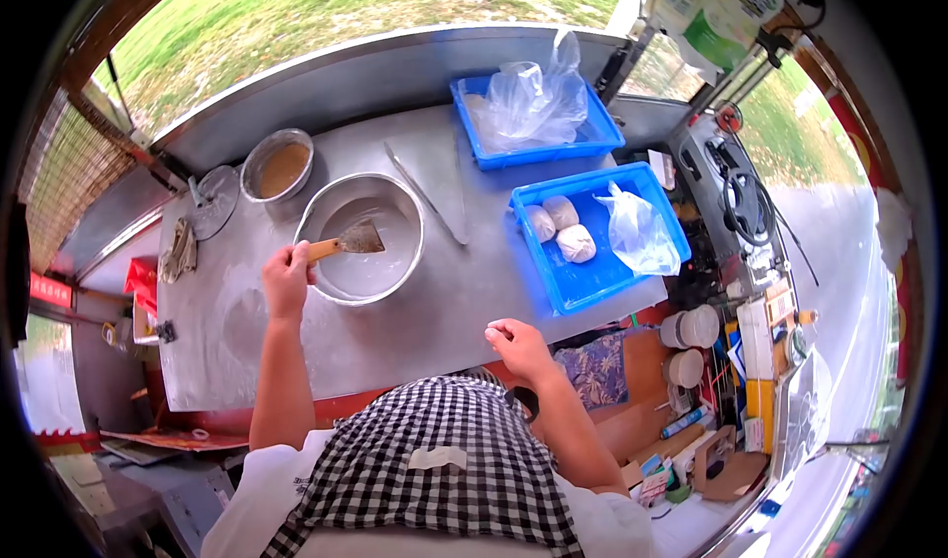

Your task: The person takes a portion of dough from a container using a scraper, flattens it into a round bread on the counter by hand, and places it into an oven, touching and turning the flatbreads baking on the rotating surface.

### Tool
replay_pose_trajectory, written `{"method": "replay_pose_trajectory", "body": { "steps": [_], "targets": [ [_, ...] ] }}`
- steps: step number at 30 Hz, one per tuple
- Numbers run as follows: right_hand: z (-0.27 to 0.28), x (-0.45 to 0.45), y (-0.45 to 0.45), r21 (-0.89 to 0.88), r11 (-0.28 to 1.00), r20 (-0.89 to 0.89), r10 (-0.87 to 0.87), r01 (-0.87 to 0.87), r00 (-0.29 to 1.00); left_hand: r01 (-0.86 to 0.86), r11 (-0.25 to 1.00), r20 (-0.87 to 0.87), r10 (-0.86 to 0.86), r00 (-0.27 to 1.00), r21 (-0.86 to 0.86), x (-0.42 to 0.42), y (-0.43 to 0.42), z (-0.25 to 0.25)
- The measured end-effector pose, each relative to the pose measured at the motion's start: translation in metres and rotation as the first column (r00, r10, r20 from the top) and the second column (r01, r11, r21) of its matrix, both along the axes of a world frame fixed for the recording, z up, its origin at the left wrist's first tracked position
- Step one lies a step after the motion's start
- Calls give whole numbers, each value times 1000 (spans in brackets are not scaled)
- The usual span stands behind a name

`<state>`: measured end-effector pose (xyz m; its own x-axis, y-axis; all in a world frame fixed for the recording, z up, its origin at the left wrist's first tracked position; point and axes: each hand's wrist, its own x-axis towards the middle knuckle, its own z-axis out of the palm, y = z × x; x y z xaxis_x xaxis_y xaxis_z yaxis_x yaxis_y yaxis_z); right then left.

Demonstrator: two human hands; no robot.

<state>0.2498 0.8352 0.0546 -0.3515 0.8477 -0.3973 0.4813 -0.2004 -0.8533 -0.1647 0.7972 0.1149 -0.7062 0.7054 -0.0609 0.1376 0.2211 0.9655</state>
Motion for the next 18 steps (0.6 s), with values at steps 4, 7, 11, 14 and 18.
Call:
{"method": "replay_pose_trajectory", "body": {
  "steps": [4, 7, 11, 14, 18],
  "targets": [
    [18, -7, -3, -48, 996, 1, -71, 71, 997, -4, 987, 474, -72, 878, 158, 8, 0, -10],
    [19, -5, -1, -21, 997, -25, -81, 80, 996, 24, 975, 666, -168, 727, 219, 38, 2, -3],
    [3, 1, 11, 3, 997, -68, -71, 71, 995, 222, 948, 721, -316, 616, 226, 83, 13, -1],
    [26, 1, 25, -10, 998, -127, -69, 68, 989, 355, 918, 740, -360, 568, 175, 126, 29, 7],
    [42, 11, 54, -41, 997, -308, -74, 64, 948, 506, 840, 765, -454, 457, 196, 183, 60, 10]
  ]
}}
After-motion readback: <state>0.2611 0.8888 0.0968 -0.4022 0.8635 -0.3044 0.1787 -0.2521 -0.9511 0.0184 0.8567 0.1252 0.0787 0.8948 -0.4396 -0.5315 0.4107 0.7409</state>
